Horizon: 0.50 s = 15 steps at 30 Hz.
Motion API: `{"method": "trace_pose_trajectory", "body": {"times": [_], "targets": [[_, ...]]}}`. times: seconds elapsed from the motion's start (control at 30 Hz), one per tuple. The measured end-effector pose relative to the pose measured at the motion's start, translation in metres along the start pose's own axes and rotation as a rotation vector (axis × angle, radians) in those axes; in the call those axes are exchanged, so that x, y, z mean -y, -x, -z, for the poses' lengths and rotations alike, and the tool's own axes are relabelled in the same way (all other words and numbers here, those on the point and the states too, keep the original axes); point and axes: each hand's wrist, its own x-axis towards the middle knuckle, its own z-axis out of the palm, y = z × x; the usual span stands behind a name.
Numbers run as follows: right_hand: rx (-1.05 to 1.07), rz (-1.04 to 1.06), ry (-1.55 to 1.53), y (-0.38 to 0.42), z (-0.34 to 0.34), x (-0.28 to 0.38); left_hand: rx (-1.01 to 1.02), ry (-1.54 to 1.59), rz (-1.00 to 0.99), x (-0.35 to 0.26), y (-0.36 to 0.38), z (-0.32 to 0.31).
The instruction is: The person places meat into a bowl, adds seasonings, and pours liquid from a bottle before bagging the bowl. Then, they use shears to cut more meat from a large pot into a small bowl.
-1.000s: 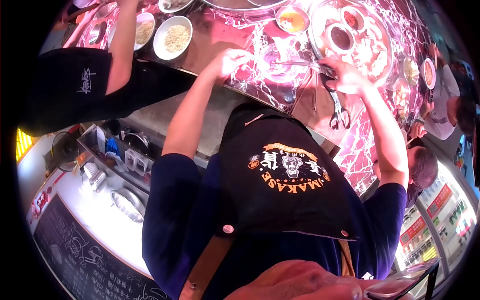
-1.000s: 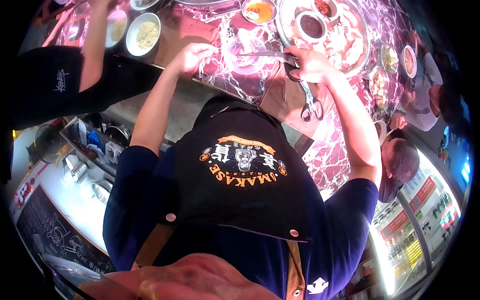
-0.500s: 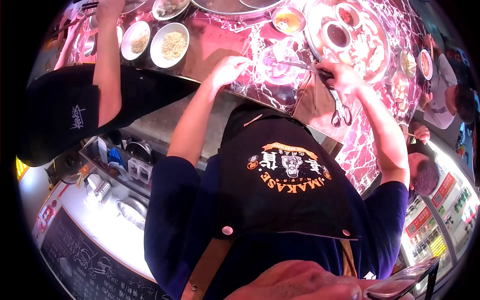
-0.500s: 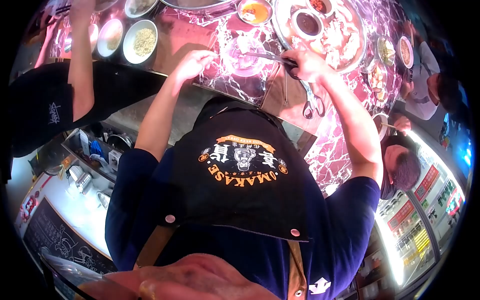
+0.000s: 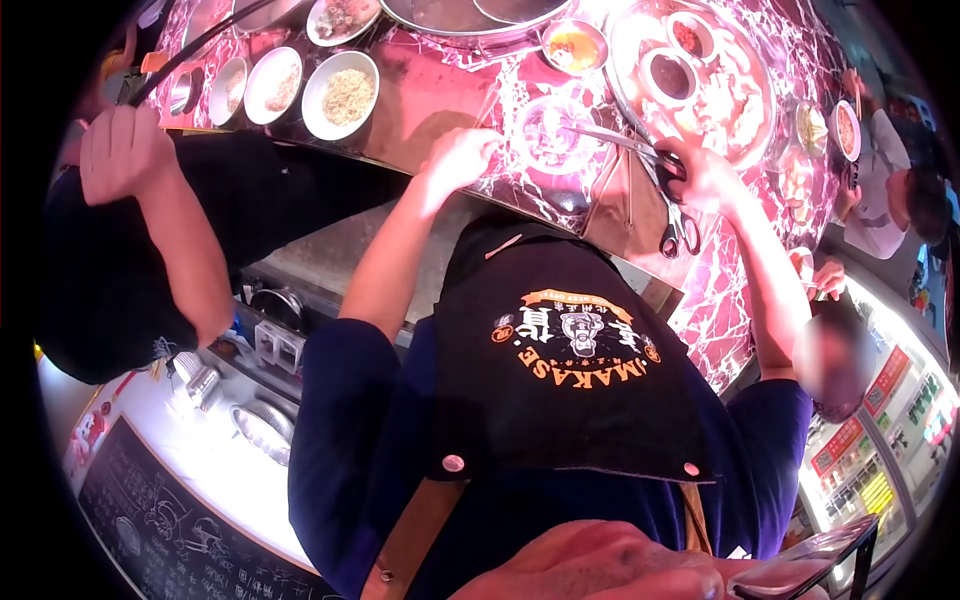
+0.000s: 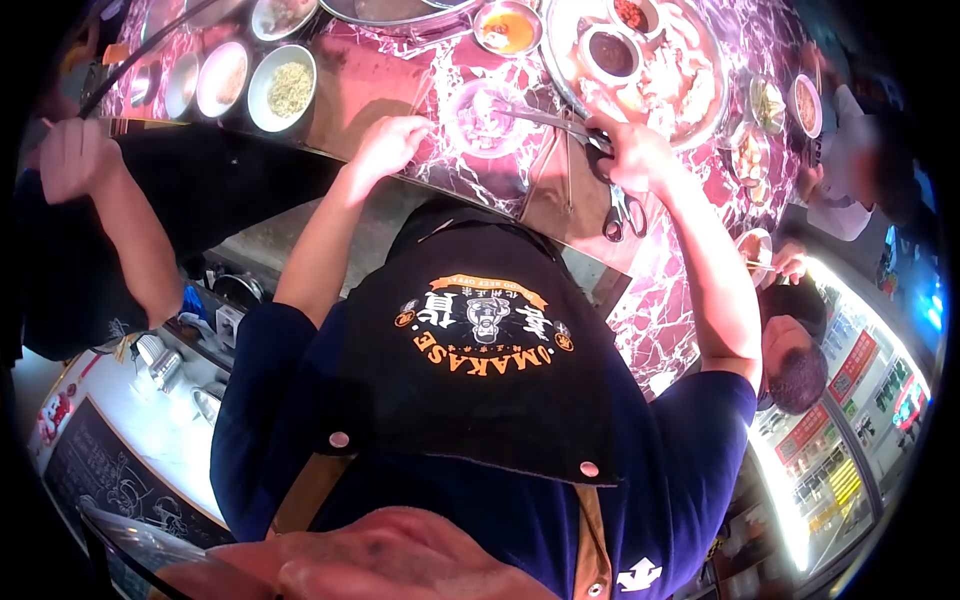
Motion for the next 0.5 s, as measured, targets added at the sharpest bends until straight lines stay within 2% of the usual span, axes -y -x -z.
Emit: {"method": "trace_pose_trajectory", "body": {"times": [0.17,0.23,0.4,0.5], "targets": [[-0.066,-0.047,-0.006,-0.010,-0.012,0.011,0.055,-0.119,0.060,-0.026,-0.002,0.004],[-0.012,-0.059,-0.031,-0.012,-0.012,0.014,0.094,-0.211,0.047,-0.032,-0.002,0.005],[-0.057,-0.024,-0.055,-0.009,-0.024,-0.010,0.040,-0.139,0.051,-0.033,0.001,0.000],[-0.026,-0.041,-0.087,-0.009,-0.021,-0.002,0.053,-0.078,0.088,-0.036,0.000,-0.009]]}}
